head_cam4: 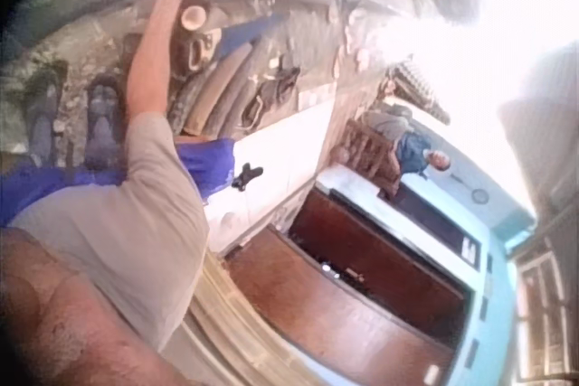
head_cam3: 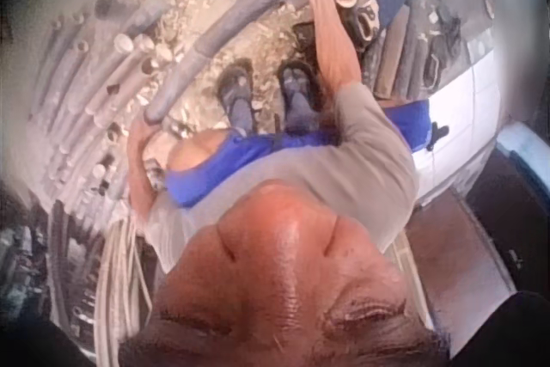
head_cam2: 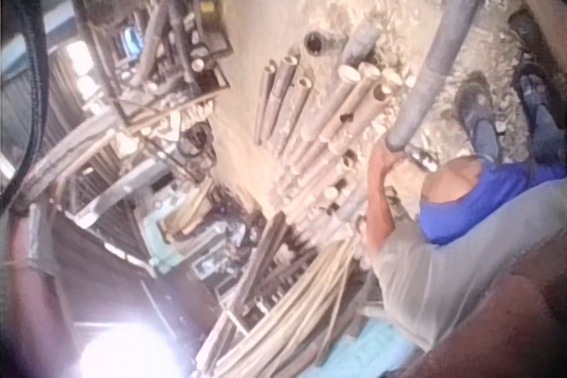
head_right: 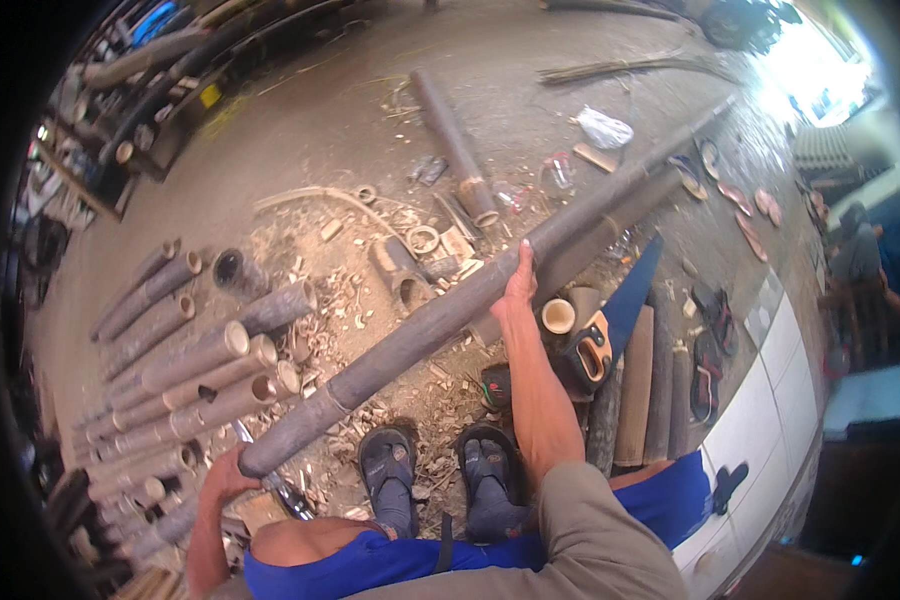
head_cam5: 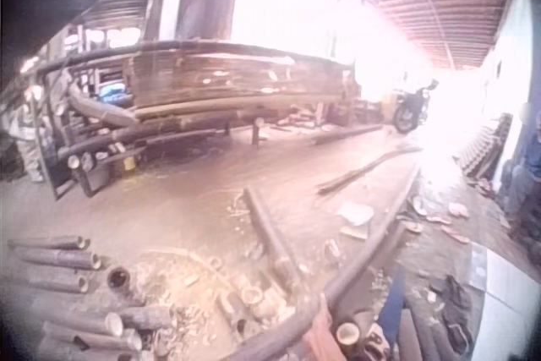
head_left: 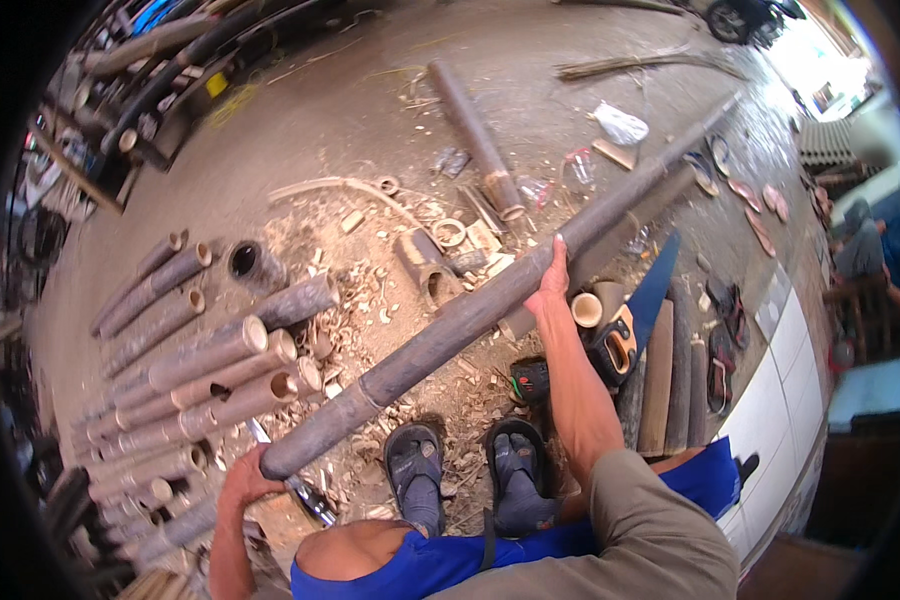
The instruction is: The person measures bamboo poles with a tape measure and cuts them with a hand saw. They repeatedly measure, mark, and saw through the poles, then place the cut pieces aside.
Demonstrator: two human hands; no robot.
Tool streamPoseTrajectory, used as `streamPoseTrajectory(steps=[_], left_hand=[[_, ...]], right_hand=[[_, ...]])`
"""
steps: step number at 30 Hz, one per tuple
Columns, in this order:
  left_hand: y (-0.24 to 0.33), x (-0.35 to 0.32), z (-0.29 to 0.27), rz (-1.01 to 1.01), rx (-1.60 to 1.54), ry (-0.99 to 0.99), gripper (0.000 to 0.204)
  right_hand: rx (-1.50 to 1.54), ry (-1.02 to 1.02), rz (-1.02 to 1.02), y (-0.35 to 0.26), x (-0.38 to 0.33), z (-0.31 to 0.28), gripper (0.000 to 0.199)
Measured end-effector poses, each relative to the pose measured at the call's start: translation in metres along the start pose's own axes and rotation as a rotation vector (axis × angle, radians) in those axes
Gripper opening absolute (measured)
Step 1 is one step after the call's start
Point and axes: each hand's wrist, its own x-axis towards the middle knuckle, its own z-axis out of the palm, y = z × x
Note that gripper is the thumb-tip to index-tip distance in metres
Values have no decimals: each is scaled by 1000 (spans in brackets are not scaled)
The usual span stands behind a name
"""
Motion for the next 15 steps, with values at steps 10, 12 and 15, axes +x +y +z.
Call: streamPoseTrajectory(steps=[10, 12, 15], left_hand=[[-159, -45, -1, -250, 379, 348, 77], [-136, -35, 4, -216, 389, 424, 86], [-86, -24, 18, -205, 316, 520, 96]], right_hand=[[-76, -42, 187, 126, -104, 30, 82], [-77, -55, 216, 138, -113, 29, 77], [-101, -44, 227, 159, -129, 38, 75]])
